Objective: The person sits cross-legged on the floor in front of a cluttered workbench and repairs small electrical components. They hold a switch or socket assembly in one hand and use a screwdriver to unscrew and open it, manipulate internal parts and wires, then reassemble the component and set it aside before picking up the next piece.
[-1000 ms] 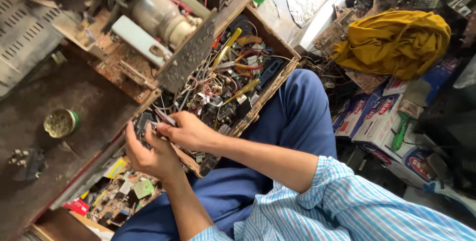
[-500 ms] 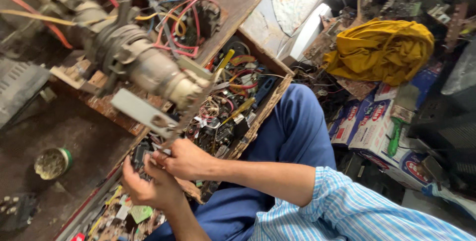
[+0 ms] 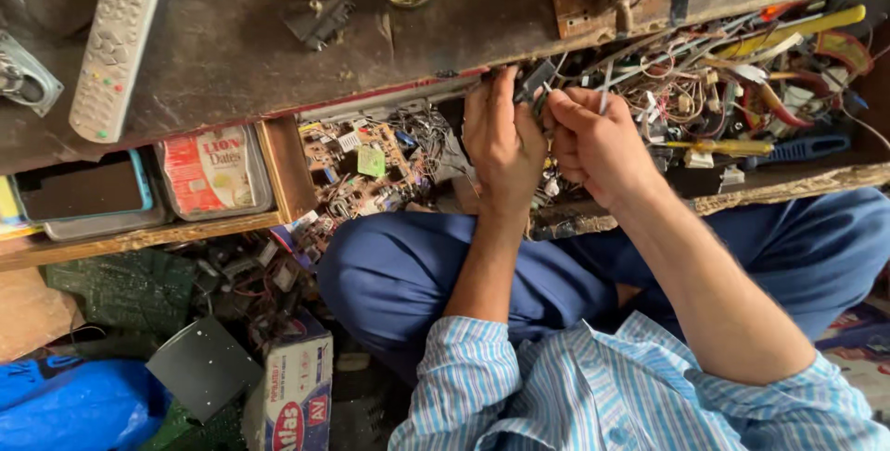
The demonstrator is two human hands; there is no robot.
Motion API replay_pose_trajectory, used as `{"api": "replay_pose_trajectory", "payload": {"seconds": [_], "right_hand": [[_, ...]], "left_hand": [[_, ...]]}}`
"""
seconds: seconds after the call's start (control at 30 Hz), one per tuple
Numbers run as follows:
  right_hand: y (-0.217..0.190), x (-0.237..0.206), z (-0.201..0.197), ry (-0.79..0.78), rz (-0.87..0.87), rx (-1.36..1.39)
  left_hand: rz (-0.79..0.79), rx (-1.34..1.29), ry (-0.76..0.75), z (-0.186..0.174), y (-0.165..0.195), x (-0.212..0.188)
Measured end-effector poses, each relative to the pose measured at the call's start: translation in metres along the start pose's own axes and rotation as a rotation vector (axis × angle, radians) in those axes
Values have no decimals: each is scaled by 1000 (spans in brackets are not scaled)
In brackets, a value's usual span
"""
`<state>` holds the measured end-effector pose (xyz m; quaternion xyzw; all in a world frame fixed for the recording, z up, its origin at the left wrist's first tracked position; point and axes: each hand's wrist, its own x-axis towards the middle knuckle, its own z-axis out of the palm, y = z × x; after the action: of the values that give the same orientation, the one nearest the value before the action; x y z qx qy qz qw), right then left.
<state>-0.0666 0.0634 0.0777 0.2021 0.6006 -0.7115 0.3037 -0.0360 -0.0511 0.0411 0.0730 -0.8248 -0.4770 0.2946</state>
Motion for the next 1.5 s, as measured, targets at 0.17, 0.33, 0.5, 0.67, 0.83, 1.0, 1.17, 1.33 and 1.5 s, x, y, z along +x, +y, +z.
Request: {"api": "replay_pose_trajectory", "payload": {"seconds": [0.17, 0.33, 0.5, 0.67, 0.83, 1.0, 1.17, 1.33, 1.5], "right_hand": [[8, 3, -3, 75, -335, -425], [12, 12, -13, 29, -556, -583], [11, 13, -19, -17, -379, -404], [17, 15, -14, 54, -616, -658], [10, 19, -15, -215, 79, 365], [4, 7, -2, 40, -841, -739], [-11, 13, -5, -113, 109, 149], [6, 27, -12, -36, -237, -311], [25, 29, -36, -133, -423, -492]], "left_hand": [[-9, -30, -3, 0, -2, 1], [-2, -13, 15, 2, -2, 0], [-12, -12, 24, 2, 0, 0], [-27, -12, 24, 3, -1, 0], [-29, -32, 19, 2, -2, -2], [-22, -21, 30, 5, -3, -2], [-4, 2, 30, 4, -5, -4], [-33, -25, 21, 8, -8, -3], [108, 1, -20, -5, 0, -2]]}}
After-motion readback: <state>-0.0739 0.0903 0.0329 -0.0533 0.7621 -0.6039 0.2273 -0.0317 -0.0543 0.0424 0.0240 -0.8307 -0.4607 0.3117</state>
